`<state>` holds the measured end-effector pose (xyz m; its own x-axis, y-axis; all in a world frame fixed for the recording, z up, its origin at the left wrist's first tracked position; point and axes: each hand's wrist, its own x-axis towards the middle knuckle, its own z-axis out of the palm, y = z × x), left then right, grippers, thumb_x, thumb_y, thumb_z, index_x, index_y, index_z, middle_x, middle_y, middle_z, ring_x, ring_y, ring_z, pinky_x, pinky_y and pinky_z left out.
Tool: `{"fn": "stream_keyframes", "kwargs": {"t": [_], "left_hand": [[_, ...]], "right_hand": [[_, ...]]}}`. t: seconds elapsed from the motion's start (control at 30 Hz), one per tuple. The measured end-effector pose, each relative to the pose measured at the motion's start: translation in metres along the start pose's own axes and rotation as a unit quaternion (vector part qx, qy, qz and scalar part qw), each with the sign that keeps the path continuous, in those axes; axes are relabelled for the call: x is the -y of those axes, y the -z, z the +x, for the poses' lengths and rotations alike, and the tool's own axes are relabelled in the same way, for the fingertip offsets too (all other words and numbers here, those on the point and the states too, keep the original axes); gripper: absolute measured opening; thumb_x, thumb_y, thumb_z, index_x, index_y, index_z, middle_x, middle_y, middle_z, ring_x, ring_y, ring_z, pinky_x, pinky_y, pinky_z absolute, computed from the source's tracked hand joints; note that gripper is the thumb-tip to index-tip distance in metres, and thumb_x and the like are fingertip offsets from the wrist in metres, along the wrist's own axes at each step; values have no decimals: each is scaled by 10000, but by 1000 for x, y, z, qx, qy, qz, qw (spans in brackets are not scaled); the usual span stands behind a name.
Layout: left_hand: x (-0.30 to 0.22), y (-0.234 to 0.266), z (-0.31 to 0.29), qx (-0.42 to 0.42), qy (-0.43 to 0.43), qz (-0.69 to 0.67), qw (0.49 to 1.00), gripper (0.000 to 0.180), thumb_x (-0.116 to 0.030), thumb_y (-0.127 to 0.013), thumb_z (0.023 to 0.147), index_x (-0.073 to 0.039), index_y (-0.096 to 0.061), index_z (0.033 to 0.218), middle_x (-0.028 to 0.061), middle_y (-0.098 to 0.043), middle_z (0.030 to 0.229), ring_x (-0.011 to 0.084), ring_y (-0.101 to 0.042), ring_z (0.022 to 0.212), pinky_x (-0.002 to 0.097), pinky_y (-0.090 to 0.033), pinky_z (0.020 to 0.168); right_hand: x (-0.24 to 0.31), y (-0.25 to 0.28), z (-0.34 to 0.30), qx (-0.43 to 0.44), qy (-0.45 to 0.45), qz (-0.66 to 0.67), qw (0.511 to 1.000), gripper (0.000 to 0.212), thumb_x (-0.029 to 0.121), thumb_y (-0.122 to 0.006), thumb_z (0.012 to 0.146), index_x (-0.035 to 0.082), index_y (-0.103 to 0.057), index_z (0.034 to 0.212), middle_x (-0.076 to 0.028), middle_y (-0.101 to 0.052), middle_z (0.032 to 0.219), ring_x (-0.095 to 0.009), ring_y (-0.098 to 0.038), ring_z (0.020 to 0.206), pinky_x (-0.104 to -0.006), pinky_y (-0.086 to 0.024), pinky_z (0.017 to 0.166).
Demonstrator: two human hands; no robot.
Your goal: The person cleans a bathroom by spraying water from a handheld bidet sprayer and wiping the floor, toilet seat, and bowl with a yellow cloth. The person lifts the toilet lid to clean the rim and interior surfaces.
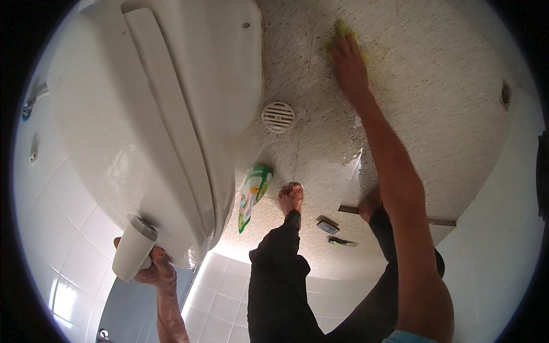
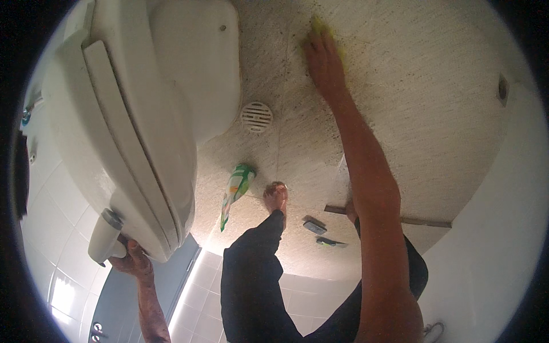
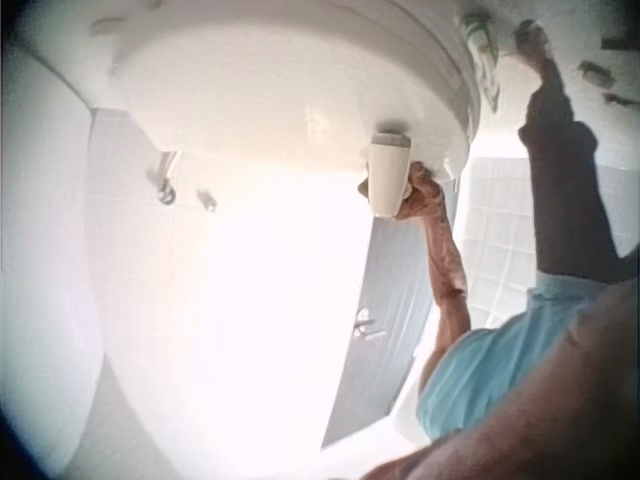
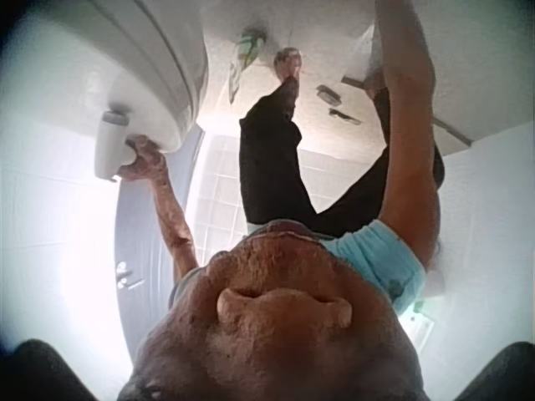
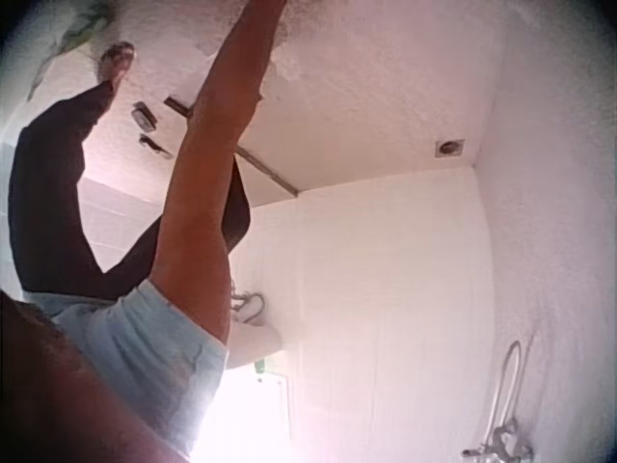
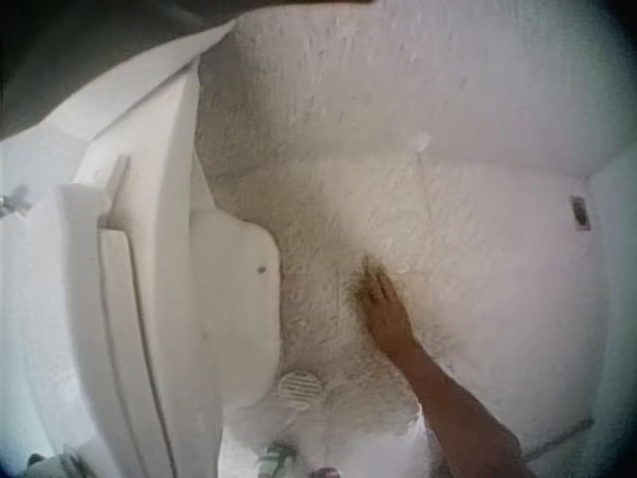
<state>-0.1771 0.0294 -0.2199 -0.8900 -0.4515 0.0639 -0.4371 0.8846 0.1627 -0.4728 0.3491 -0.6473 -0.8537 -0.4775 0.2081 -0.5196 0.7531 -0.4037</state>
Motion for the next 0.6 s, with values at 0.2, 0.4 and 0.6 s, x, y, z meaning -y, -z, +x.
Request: {"fn": "stream_keyframes", "kwargs": {"t": [0.2, 0.4, 0.6], "left_hand": [[1, -1, -1, -6, 7, -9, 1000, 698, -610, -666, 904, 25, -562, 1175, 111, -605, 1049, 220, -627, 921, 378, -522, 766], [6, 0, -3, -2, 0, -38, 999, 669, -531, -696, 916, 43, -547, 1225, 127, -598, 1108, 233, -603, 1016, 382, -508, 843], [5, -2, -1, -25, -20, -25, 999, 681, -503, -695, 925, 52, -508, 1273, 135, -577, 1152, 248, -594, 1048, 385, -494, 892]], "right_hand": [[57, -44, 81, 81, 18, -3, 997, 368, 0, -580, 873, 126, -670, 1207, -96, -517, 1448, -367, -371, 1431, -443, -412, 1140], [121, -45, -17, 168, 157, 89, 969, 330, 78, -590, 876, 105, -694, 1189, -33, -456, 1492, -274, -344, 1443, -374, -363, 1195], [87, 15, -79, 254, 260, 31, 931, 359, 97, -615, 851, 122, -663, 1205, -16, -440, 1495, -267, -331, 1460, -344, -369, 1197]]}}
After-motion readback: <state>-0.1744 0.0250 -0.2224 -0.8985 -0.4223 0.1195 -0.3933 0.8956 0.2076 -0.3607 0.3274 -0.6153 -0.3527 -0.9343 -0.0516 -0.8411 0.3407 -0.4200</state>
